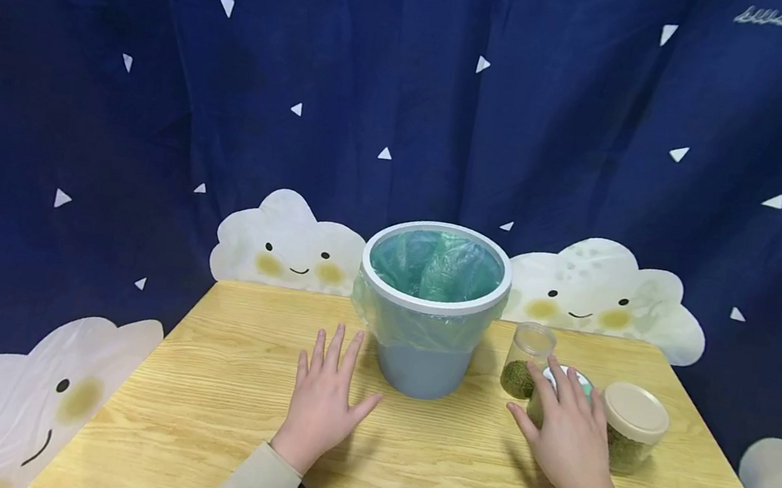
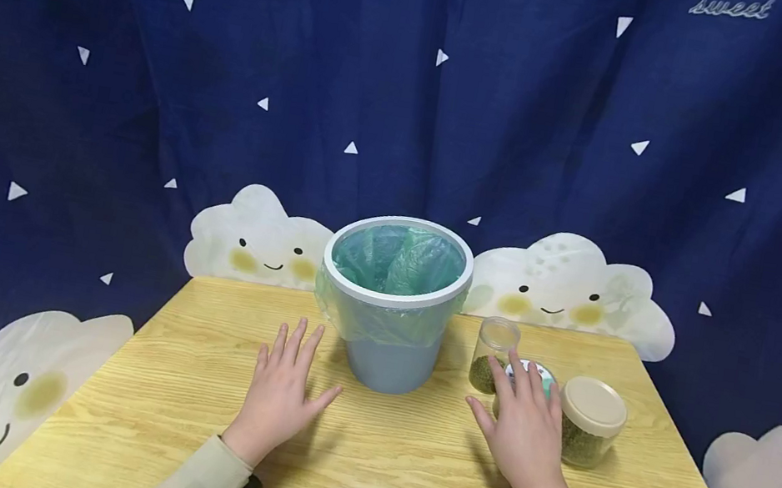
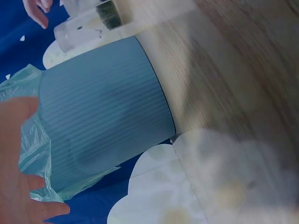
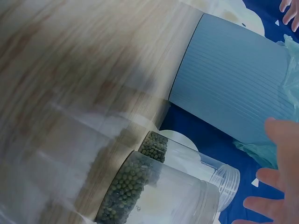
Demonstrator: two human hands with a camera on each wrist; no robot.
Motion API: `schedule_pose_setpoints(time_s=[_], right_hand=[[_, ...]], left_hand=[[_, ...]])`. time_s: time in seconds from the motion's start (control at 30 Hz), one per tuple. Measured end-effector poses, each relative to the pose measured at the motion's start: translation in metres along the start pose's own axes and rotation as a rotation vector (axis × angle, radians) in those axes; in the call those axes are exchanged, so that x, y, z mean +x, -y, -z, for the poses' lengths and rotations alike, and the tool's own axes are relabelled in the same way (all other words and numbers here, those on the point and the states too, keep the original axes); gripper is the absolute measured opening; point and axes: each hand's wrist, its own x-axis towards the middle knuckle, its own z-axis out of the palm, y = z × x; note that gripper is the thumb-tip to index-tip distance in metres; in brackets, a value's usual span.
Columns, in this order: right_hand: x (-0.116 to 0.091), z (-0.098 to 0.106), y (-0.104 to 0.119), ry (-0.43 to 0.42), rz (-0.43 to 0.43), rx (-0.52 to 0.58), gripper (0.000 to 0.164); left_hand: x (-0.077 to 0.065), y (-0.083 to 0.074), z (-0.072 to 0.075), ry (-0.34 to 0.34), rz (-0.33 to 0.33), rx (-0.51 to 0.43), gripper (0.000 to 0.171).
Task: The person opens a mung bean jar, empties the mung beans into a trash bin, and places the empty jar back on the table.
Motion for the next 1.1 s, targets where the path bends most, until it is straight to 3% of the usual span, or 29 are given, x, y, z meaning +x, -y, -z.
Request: schedule_pose_setpoints(time_s=[0.5, 0.73, 1.1], right_hand=[[0.0010, -0.0022, -0.0019, -0.169, 0.095, 0.033, 0.053], [0.0013, -0.0036, -0.0025, -0.185, 0.103, 0.039, 0.048], [0.0044, -0.0001, -0.0044, -0.205, 0.109, 0.048, 0.042]], left_hand=[[0.0015, 0.0033, -0.0022, -0.223, -0.108, -0.001, 0.055], [0.0012, 0.0043, -0.0008, -0.267, -0.127, -0.014, 0.049], [0.0004, 0.0056, -0.0014, -0.283, -0.137, -0.021, 0.045]])
